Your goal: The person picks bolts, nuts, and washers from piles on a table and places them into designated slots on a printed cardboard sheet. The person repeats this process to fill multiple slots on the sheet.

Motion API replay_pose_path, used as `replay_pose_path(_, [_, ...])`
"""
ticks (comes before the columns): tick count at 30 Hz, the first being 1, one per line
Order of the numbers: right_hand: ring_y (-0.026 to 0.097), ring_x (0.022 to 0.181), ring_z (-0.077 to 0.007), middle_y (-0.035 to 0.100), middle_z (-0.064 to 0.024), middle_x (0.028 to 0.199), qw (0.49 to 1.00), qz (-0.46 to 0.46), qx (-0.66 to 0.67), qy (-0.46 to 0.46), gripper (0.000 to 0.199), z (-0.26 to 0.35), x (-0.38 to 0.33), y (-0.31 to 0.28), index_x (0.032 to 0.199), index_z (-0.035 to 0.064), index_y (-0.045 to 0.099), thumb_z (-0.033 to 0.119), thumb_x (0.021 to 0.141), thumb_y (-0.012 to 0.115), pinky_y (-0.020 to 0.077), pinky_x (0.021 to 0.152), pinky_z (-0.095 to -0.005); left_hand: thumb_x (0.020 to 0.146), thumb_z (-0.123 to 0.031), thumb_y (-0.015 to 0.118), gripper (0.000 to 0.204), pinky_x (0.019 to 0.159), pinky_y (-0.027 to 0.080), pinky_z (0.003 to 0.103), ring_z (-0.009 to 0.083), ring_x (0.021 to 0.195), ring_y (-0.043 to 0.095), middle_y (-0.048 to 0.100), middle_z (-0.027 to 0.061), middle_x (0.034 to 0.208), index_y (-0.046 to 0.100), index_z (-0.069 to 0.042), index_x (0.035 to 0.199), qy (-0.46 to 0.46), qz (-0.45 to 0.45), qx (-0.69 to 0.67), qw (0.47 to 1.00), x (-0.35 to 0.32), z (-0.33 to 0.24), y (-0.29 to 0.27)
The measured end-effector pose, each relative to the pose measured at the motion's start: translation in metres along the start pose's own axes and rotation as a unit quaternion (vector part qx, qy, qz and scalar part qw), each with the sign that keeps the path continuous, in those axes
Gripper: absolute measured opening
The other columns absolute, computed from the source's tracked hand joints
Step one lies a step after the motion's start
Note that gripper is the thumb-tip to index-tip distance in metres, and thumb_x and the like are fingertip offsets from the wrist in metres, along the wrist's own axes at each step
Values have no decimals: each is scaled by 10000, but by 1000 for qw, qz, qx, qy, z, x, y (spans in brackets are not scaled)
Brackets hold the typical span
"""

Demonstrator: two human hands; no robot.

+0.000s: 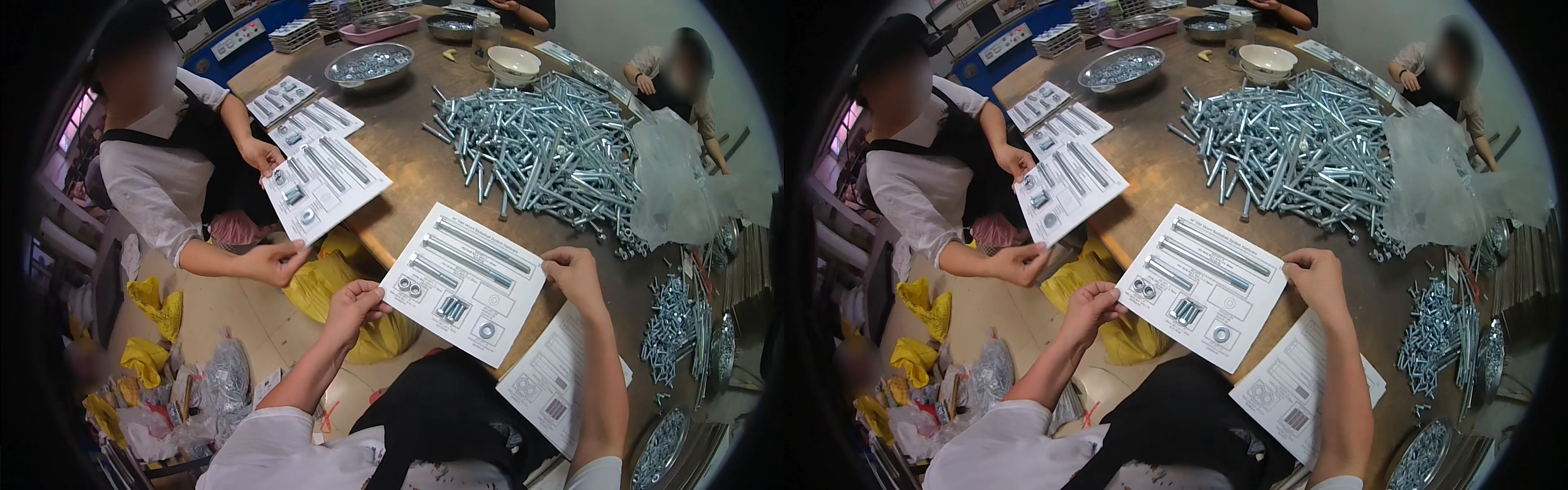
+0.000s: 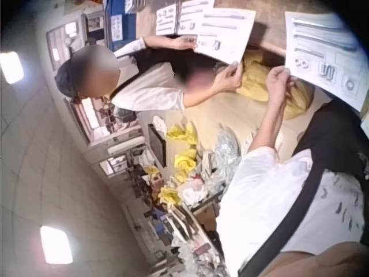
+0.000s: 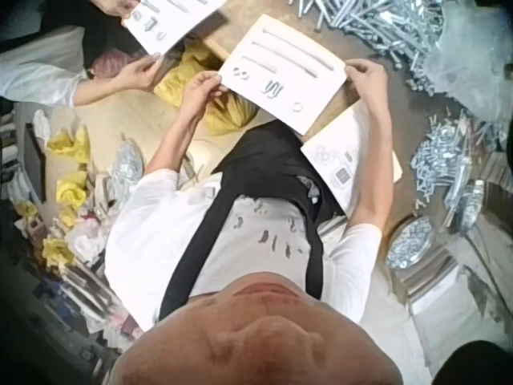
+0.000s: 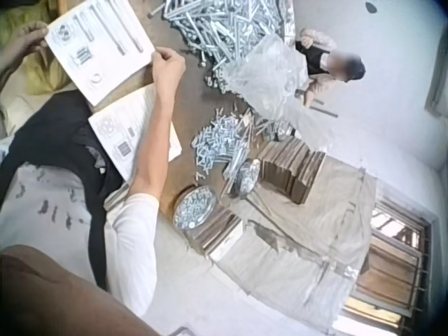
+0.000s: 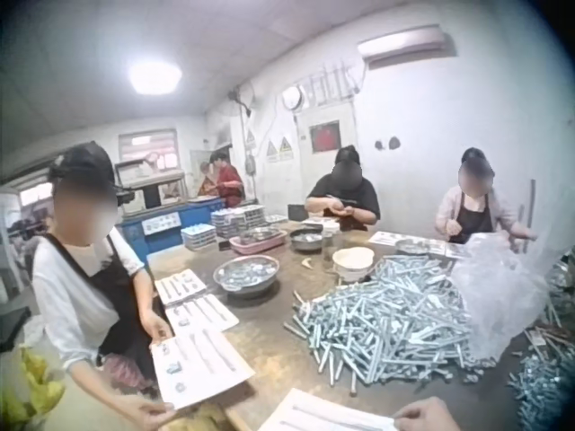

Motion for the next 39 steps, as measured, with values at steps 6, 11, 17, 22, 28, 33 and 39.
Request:
replay_pose_path(6, [648, 592, -136, 709, -87, 687, 1000, -2, -11, 5, 168, 12, 22, 38, 877, -42, 751, 44, 773, 651, 501, 573, -277, 964, -198, 652, 159, 633, 514, 166, 54, 705, 646, 708, 10, 841, 681, -54, 1024, 9, -29, 15, 999, 36, -17, -44])
replay_pose_path(11, [660, 634, -121, 726, -75, 770, 999, 10, 50, 16, 218, 24, 39, 81, 983, -12, 754, 47, 796, 659, 511, 575, -252, 953, -203, 684, 177, 655, 523, 172, 49, 744, 651, 707, -5, 872, 690, -66, 1065, 31, -31, 17, 999, 82, -46, -88])
replay_pose_path(17, [651, 897, -132, 692, -106, 1137, 968, 118, 221, 7, 421, 55, 54, 140, 1257, -1, 646, -6, 836, 650, 528, 689, -251, 929, -105, 651, 303, 651, 510, 229, 101, 770, 625, 680, 30, 924, 623, -23, 1219, 104, -61, 37, 992, 135, -91, -135])
replay_pose_path(22, [608, 718, -92, 684, -137, 1148, 924, 211, 320, 0, 551, 86, 66, 178, 1357, -5, 559, -82, 812, 542, 445, 514, -236, 936, -123, 645, 372, 582, 528, 223, 115, 688, 637, 695, 49, 920, 600, -8, 1287, 106, 15, 23, 994, 184, -119, -179])
replay_pose_path(28, [636, 1111, -332, 669, -179, 1183, 973, 82, 23, -214, 493, 82, 45, 109, 1278, 31, 608, 141, 804, 686, 490, 980, -404, 993, -400, 563, 488, 785, 626, 438, 264, 1167, 605, 574, 117, 1312, 516, -63, 1342, 32, 0, -9, 999, 174, -114, -149])
replay_pose_path(33, [625, 1124, -342, 664, -168, 1198, 960, -134, -112, -220, 425, 4, -73, -90, 1200, 75, 671, 213, 800, 703, 488, 987, -431, 962, -417, 613, 519, 923, 471, 299, 181, 1190, 507, 556, 35, 1340, 537, -100, 1366, 155, -153, 60, 974, 137, -124, -181])
replay_pose_path(39, [704, 868, -338, 735, -144, 890, 784, -448, -329, 277, 206, -175, -203, -320, 906, 99, 751, 268, 821, 669, 549, 769, -429, 998, -273, 613, 269, 637, 426, 190, 24, 714, 473, 661, 17, 1006, 666, -65, 1161, 219, -4, 131, 967, 94, -88, -2])
Point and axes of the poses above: each hand's wrist, its own x-axis towards the middle knuckle, its own y-axis out of the palm, z = x × y, the point moved 6 cm from there along x, towards the middle knuckle
